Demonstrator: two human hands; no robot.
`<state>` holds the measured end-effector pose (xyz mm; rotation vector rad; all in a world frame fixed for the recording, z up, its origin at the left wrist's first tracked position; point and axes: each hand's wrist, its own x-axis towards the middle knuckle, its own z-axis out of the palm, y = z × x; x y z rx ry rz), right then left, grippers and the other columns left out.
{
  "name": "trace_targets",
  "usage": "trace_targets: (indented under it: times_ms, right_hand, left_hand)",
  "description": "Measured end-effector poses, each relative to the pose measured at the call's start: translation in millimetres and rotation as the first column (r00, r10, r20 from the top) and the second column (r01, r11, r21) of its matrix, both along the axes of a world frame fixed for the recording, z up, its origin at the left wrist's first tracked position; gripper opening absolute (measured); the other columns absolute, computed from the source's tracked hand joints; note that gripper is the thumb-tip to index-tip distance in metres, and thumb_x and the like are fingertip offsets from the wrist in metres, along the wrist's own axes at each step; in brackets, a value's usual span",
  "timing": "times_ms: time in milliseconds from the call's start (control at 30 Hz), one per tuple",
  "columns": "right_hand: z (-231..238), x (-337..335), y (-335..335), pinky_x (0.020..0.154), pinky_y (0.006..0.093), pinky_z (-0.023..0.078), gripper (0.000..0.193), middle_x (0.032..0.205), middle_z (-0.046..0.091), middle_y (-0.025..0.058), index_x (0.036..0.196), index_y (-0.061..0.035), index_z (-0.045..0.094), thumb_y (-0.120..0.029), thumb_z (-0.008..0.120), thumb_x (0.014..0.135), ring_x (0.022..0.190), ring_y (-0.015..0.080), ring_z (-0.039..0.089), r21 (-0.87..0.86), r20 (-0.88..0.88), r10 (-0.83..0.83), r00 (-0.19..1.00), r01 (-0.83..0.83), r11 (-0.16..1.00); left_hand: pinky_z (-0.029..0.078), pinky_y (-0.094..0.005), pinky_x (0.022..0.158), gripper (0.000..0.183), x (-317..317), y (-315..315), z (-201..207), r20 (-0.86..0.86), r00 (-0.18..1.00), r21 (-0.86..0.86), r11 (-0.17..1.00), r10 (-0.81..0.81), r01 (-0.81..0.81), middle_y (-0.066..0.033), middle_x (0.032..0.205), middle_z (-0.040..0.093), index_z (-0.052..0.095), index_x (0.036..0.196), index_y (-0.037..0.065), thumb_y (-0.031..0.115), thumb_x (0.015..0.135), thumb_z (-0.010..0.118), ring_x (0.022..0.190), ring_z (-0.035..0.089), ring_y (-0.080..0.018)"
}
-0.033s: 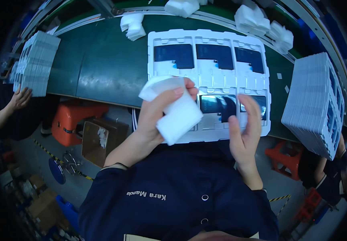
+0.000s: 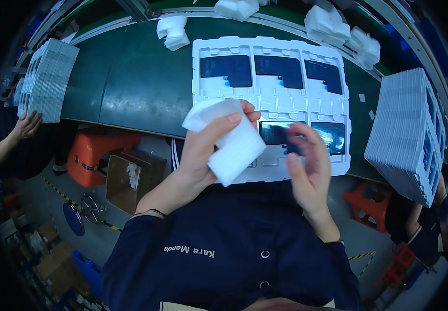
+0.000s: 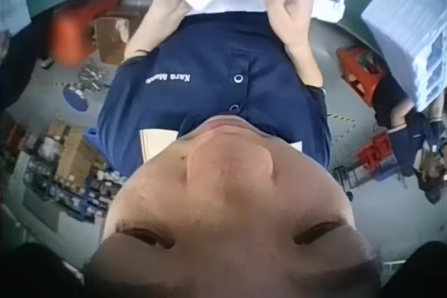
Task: The person wipes the surface of small, dark rectangular electronic components using a white cloth. The components are arranged in a white plastic tray on a green workbench. The person handles the items one at a time, wiping them thoroughly before placing them back into the tray.
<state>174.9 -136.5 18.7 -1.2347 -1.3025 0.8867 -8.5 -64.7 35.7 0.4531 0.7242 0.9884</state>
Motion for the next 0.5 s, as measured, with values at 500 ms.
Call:
trace_targets:
  times_ms: [500]
  right_hand:
    - [-14.5,-39.3,35.1,0.069,0.0201,0.048,0.012,0.087,0.068,0.0062,0.097,0.0036,0.069,-0.005,0.067,0.088,0.077,0.0073,0.061,-0.241,-0.36,0.097,0.928,-0.193,0.951]
  left_hand:
    - [0.05,-0.0436,0.093,0.042,-27.7,-2.6,-25.1,0.131,0.991,0.101,0.995,0.009,-0.022,-0.0178,0.113,0.059,0.045,0.126,0.0,0.006,0.086,0.057,0.109,0.059,-0.0294]
